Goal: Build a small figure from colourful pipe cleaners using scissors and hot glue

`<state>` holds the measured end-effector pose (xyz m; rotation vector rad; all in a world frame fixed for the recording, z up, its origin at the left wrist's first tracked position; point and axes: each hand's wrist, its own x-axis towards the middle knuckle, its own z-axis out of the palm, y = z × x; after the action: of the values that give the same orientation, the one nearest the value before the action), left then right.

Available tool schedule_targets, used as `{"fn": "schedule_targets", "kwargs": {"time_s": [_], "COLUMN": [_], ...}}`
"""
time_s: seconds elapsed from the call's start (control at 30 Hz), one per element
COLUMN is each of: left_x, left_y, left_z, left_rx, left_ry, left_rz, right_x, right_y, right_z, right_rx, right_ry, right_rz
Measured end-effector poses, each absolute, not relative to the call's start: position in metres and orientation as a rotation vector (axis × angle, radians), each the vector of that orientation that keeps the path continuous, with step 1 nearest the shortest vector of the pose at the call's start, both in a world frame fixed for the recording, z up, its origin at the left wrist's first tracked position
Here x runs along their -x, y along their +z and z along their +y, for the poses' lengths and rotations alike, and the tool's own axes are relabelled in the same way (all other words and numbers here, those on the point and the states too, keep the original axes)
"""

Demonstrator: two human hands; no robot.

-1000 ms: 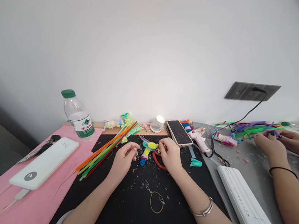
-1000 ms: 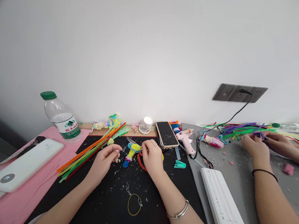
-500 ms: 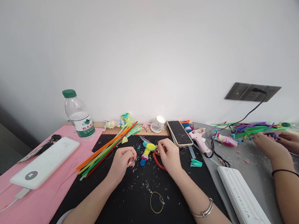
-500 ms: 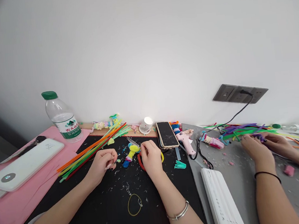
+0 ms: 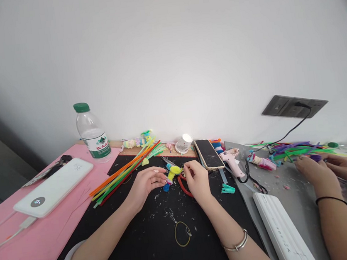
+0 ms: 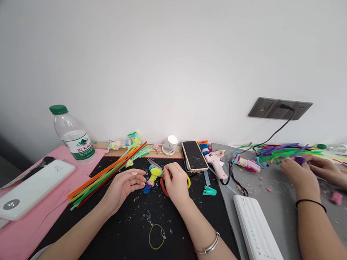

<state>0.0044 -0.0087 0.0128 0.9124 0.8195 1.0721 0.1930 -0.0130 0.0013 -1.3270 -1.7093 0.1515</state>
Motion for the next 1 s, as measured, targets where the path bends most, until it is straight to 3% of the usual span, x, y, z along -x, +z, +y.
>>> {"fn": "schedule_targets", "kwargs": {"time_s": [1.0], "left_x": [-0.0066], "left_y": [0.0100], "left_z": [-0.0062], "left_rx": [-0.947], "left_ry": [1.122], "left_rz": [1.017], "right_x": [-0.1934], "right_y": [0.0009], "right_z": [-0.0134], "right_rx": [1.316], "right_ry": [0.160], "right_rz": [-1.702]}}
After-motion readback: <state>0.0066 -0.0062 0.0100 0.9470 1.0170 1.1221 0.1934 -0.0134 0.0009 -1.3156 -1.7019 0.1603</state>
